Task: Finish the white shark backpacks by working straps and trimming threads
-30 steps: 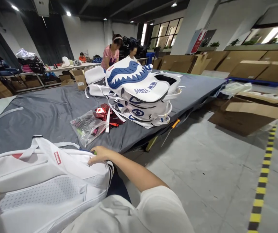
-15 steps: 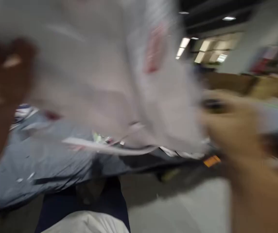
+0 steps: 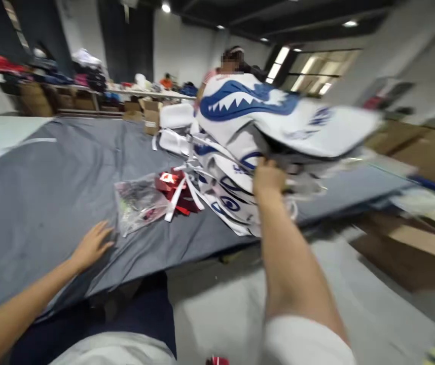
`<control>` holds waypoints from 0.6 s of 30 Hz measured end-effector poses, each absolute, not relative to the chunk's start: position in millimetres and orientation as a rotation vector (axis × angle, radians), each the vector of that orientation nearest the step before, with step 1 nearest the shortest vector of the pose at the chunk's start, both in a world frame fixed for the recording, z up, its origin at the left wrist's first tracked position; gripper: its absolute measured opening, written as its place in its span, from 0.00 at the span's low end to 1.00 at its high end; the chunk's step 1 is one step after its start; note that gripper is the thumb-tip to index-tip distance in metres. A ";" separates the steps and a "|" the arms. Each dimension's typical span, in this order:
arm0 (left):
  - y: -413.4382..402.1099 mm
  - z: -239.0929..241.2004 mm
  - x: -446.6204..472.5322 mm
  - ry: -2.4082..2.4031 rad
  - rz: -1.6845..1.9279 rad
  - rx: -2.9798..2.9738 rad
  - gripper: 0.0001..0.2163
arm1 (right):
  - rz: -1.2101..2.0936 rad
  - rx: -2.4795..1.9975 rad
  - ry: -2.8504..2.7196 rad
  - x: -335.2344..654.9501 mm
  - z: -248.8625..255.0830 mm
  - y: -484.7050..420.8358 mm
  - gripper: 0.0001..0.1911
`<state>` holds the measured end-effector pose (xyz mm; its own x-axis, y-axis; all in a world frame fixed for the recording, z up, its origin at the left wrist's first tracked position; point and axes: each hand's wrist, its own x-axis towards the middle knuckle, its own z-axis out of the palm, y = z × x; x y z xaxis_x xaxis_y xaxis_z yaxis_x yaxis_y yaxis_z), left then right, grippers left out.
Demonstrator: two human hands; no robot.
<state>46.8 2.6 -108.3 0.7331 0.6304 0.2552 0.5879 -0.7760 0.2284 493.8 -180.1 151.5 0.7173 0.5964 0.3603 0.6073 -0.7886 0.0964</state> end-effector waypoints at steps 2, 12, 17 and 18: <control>13.3 -149.2 11.1 1.062 0.550 2.758 0.22 | -0.592 -2.948 -0.830 517.5 134.8 -201.8 0.20; -2.5 -161.5 5.8 1.146 0.650 2.762 0.28 | -0.664 -2.928 -0.754 546.1 128.0 -190.3 0.20; -7.1 -154.7 7.5 1.190 0.459 2.743 0.25 | -0.645 -2.979 -0.647 542.7 117.4 -200.8 0.27; -7.9 -153.0 8.4 1.193 0.425 2.728 0.24 | -0.632 -3.002 -0.584 543.5 116.2 -205.9 0.30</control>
<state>8.4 -7.9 -153.0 0.6467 0.7354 0.2025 0.6976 -0.6776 0.2329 543.5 -205.9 116.2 0.8480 0.3559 0.3927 0.3634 -0.9298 0.0580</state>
